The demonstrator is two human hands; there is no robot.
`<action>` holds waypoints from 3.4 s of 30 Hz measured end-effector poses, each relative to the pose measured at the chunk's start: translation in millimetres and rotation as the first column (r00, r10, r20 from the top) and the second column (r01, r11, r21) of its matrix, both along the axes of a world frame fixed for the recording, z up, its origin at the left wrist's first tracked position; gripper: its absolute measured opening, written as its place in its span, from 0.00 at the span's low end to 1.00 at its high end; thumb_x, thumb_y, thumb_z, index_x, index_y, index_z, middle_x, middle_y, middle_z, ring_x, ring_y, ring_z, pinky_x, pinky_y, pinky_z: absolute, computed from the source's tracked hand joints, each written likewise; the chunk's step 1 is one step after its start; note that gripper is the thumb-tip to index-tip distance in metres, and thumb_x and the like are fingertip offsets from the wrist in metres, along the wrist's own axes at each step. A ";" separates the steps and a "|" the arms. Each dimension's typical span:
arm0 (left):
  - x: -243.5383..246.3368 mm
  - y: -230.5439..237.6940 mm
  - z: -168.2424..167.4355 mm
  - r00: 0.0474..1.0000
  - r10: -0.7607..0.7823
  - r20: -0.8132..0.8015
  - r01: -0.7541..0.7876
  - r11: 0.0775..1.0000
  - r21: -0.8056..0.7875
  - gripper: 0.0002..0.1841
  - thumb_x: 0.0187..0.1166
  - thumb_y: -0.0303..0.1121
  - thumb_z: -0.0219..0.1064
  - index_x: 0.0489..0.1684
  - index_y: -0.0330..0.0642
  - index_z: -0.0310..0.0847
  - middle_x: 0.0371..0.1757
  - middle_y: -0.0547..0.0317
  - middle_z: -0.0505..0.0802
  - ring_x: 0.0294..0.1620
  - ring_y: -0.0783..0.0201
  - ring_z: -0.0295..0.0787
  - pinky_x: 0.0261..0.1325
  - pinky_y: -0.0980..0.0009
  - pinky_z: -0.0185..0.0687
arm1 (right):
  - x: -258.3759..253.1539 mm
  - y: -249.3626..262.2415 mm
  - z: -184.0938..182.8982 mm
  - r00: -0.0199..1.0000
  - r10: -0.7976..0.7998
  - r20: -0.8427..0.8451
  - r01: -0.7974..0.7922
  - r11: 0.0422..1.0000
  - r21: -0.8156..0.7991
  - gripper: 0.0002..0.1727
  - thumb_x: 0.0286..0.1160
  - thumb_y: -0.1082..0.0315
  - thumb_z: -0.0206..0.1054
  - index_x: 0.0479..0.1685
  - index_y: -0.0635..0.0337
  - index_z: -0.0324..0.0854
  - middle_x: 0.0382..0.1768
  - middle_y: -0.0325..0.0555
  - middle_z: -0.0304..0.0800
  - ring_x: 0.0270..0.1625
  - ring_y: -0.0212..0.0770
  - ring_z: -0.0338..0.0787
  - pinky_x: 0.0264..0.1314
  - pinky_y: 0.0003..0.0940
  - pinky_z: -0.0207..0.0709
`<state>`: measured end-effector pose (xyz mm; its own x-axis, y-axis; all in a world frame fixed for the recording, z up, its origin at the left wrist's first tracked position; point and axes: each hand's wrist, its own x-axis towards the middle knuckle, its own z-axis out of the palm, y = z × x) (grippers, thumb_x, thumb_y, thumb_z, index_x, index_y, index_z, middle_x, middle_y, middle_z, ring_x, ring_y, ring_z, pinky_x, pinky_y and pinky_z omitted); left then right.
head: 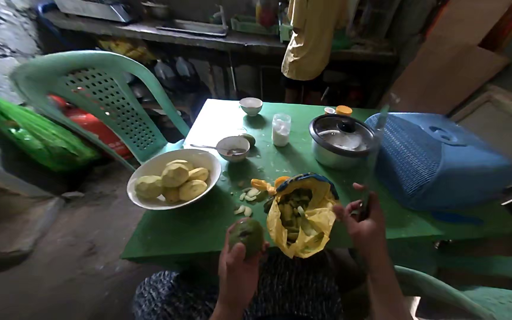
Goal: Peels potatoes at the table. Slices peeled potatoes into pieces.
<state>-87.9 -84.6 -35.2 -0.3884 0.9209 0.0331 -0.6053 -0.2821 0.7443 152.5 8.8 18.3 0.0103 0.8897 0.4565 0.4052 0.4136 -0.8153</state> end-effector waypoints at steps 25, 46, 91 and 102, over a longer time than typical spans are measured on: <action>-11.0 5.3 26.5 0.986 -0.095 -0.139 0.137 0.932 0.337 0.35 0.65 0.57 0.78 0.71 0.51 0.75 0.55 0.53 0.92 0.48 0.53 0.94 0.51 0.53 0.93 | -2.4 -33.9 -5.8 1.000 -0.019 -0.009 0.018 0.992 -0.127 0.51 0.59 0.52 0.84 0.83 0.68 0.62 0.28 0.35 0.85 0.23 0.23 0.81 0.27 0.23 0.80; 1.7 19.1 47.3 0.968 -0.075 -0.239 0.124 0.972 0.199 0.43 0.62 0.60 0.79 0.72 0.44 0.66 0.49 0.56 0.91 0.38 0.62 0.92 0.39 0.65 0.93 | -10.7 4.6 11.2 0.940 0.004 -0.342 -0.095 0.964 -0.250 0.42 0.63 0.75 0.74 0.83 0.63 0.63 0.26 0.38 0.83 0.21 0.30 0.83 0.23 0.25 0.82; 32.7 78.5 41.1 0.987 -0.052 -0.152 0.044 0.998 -0.053 0.33 0.84 0.48 0.59 0.80 0.36 0.56 0.59 0.45 0.85 0.51 0.55 0.91 0.53 0.59 0.92 | -32.1 -16.1 12.8 0.777 0.014 -0.630 -0.133 0.981 -0.143 0.36 0.63 0.81 0.70 0.77 0.69 0.66 0.26 0.39 0.83 0.18 0.30 0.80 0.20 0.24 0.81; 39.0 50.3 31.3 0.957 -0.261 -0.125 0.255 0.965 -0.066 0.46 0.72 0.60 0.71 0.79 0.35 0.54 0.55 0.44 0.87 0.47 0.50 0.93 0.51 0.52 0.94 | 28.8 -60.0 -47.8 0.932 -0.134 -0.338 0.019 0.946 -0.325 0.40 0.56 0.78 0.70 0.80 0.62 0.68 0.29 0.35 0.82 0.21 0.28 0.81 0.22 0.25 0.82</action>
<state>-48.9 -34.2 -4.0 -0.1328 0.9909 0.0205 -0.5482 -0.0907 0.8314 181.3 -51.2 -29.6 0.1921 0.9751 0.1111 0.0894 0.0953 -0.9914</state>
